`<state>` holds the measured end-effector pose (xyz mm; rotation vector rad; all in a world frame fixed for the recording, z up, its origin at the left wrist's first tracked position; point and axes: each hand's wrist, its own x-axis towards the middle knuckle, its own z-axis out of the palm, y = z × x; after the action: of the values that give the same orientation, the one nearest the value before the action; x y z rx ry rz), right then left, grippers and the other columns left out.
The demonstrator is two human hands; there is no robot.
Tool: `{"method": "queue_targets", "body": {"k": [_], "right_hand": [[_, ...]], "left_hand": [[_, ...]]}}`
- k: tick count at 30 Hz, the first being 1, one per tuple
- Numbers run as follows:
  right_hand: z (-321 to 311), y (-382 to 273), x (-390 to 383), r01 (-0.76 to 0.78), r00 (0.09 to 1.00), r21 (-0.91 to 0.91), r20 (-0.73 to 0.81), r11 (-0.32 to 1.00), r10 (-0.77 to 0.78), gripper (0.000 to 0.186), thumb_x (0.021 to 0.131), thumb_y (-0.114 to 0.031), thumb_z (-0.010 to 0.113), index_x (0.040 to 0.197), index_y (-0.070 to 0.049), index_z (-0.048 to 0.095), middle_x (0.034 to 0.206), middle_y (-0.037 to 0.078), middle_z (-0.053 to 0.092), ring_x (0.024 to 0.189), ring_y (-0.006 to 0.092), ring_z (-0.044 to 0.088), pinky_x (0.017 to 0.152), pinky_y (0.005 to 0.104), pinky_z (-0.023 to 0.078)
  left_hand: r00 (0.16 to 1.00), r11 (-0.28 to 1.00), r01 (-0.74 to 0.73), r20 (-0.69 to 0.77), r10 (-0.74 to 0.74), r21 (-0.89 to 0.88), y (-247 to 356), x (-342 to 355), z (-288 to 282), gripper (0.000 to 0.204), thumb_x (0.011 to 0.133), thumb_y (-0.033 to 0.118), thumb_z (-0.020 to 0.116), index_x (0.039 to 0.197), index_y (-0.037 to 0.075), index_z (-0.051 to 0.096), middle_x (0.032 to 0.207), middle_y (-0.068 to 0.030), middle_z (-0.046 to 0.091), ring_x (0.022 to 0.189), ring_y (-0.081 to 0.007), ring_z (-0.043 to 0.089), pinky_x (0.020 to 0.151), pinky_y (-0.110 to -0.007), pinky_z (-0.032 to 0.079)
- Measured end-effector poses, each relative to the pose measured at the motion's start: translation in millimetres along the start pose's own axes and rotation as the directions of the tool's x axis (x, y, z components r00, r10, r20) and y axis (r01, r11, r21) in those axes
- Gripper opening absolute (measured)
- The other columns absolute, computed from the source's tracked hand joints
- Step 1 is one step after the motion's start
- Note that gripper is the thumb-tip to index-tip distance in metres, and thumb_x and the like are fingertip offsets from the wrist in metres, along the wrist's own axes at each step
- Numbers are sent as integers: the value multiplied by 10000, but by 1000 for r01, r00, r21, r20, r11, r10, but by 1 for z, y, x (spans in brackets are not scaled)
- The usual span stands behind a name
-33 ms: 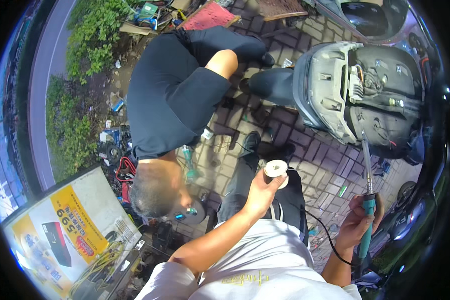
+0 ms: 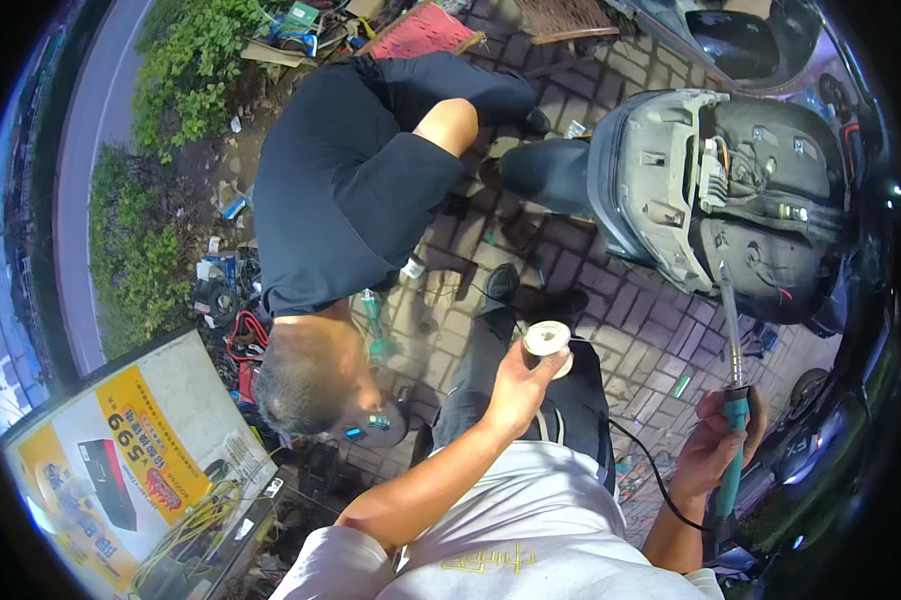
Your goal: The person plugs in a soldering iron and then sits on the ground to solder wires and a small circuit board. Another person assists by holding the wires and components steady during the process.
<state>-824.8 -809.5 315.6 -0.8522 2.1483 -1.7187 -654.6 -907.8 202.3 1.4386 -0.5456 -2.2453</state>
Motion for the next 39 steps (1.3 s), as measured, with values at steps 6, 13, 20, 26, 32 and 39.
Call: {"method": "queue_targets", "body": {"k": [6,13,20,26,32,39], "right_hand": [[2,-4,8,34,996,88,78,996,-41,554,904,-438,498,1271,-33,413,892,140,608,688,164,496,633,313,416],[8,-9,11,63,998,113,-7,992,-63,552,907,-418,505,1281,-26,403,813,103,566,674,161,479,615,298,400],[3,-9,4,80,994,110,-76,991,-72,569,915,-453,478,1278,-20,406,790,120,548,641,153,476,571,290,386],[2,-6,-4,26,978,158,-207,987,7,632,867,-496,553,1251,-9,434,838,100,574,620,115,480,519,243,386],[13,-7,5,-13,987,131,-159,991,34,623,833,-507,595,1266,-82,454,789,39,532,613,82,469,527,203,375],[6,4,-3,-52,992,137,-111,989,67,560,851,-357,617,1242,-20,400,844,59,547,658,102,528,568,215,423]], "left_hand": [[995,997,73,-71,-71,32,22,2,-6,326,849,140,647,1106,-14,518,1014,-72,598,904,-126,572,826,-258,461],[998,998,-63,-20,63,-25,33,11,-3,354,842,130,656,1131,-7,502,1027,-56,584,937,-124,557,837,-262,441],[990,940,-135,82,115,312,36,-8,1,417,785,162,715,1114,-3,520,1021,-55,592,934,-119,546,842,-261,436],[982,915,-149,167,92,374,56,-62,0,452,702,63,773,1088,24,540,986,-29,605,918,-90,566,848,-257,448],[932,869,-356,202,302,344,82,-33,-21,406,739,142,741,1069,3,550,940,-81,610,750,-140,615,708,-281,498],[915,887,-403,99,391,226,93,10,26,342,818,178,673,1071,-18,552,975,-83,605,852,-147,574,776,-280,460]]}}
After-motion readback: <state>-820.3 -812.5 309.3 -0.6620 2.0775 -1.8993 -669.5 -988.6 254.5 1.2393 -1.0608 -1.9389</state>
